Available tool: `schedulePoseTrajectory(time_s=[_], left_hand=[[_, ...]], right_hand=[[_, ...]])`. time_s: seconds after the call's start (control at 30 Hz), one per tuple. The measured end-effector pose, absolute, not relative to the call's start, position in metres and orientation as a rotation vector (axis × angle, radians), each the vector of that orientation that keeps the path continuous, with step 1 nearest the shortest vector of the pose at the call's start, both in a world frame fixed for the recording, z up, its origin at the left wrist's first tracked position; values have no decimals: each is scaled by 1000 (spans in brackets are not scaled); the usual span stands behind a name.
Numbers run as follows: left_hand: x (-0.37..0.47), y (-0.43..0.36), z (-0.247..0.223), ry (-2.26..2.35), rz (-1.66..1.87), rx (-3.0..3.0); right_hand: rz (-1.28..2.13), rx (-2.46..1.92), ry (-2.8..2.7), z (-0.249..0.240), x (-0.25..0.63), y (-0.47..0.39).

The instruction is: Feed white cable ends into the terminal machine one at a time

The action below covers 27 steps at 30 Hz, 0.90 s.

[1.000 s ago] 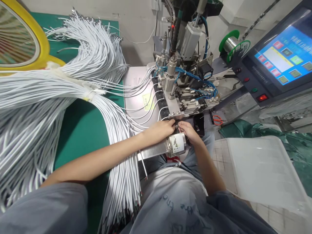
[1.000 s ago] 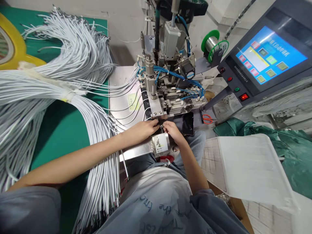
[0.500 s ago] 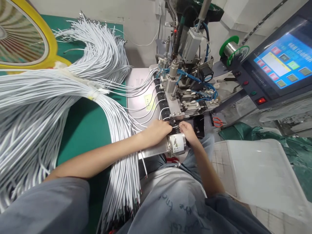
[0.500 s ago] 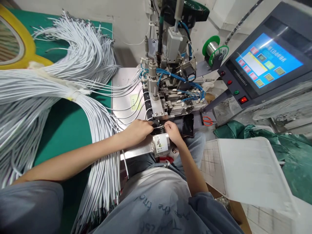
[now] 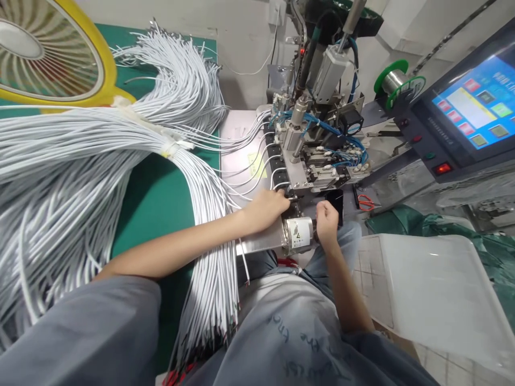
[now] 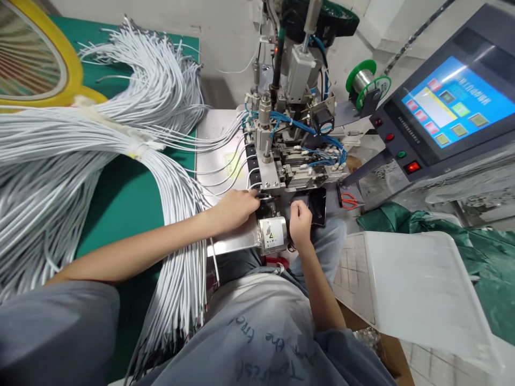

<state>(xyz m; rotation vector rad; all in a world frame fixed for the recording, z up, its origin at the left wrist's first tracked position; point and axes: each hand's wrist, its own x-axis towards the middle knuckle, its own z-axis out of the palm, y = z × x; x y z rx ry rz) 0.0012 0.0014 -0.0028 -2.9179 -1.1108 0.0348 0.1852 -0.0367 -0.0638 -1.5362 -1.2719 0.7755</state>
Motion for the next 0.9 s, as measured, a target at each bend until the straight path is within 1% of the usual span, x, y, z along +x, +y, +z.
schedulePoseTrajectory(time_s=[0.03,0.07,0.1,0.23,0.33,0.43,0.53,0.67,0.77,0.9], left_hand=[[2,2,-4,-1159,39,-2885],[3,3,-5,-1203,39,-2859],[3,3,-6,-1241,37,-2841],[6,1,-5,-1337,44,-2851],[6,-2,-1,-1345,84,-2842],[6,-8,4,-1300,121,-2848],[8,-15,10,-1206,64,-2935],[10,-17,14,-1143,-88,-3124],[11,-11,13,-1122,-274,-3223],[10,0,10,-1054,-476,-3185]], right_hand=[[678,-1552,-1273,-58,180,-49],[656,-1560,-1318,-52,174,-62],[705,-1562,-1391,-48,165,-75],[1118,-1473,-1698,-53,116,-121],[1277,-1422,-1787,-66,88,-134],[1279,-1434,-1828,-68,84,-134],[1149,-1499,-1819,-54,106,-125],[1014,-1527,-1616,-34,149,-95],[1116,-1440,-1320,-29,170,-67],[1199,-1244,-942,-31,172,-43]])
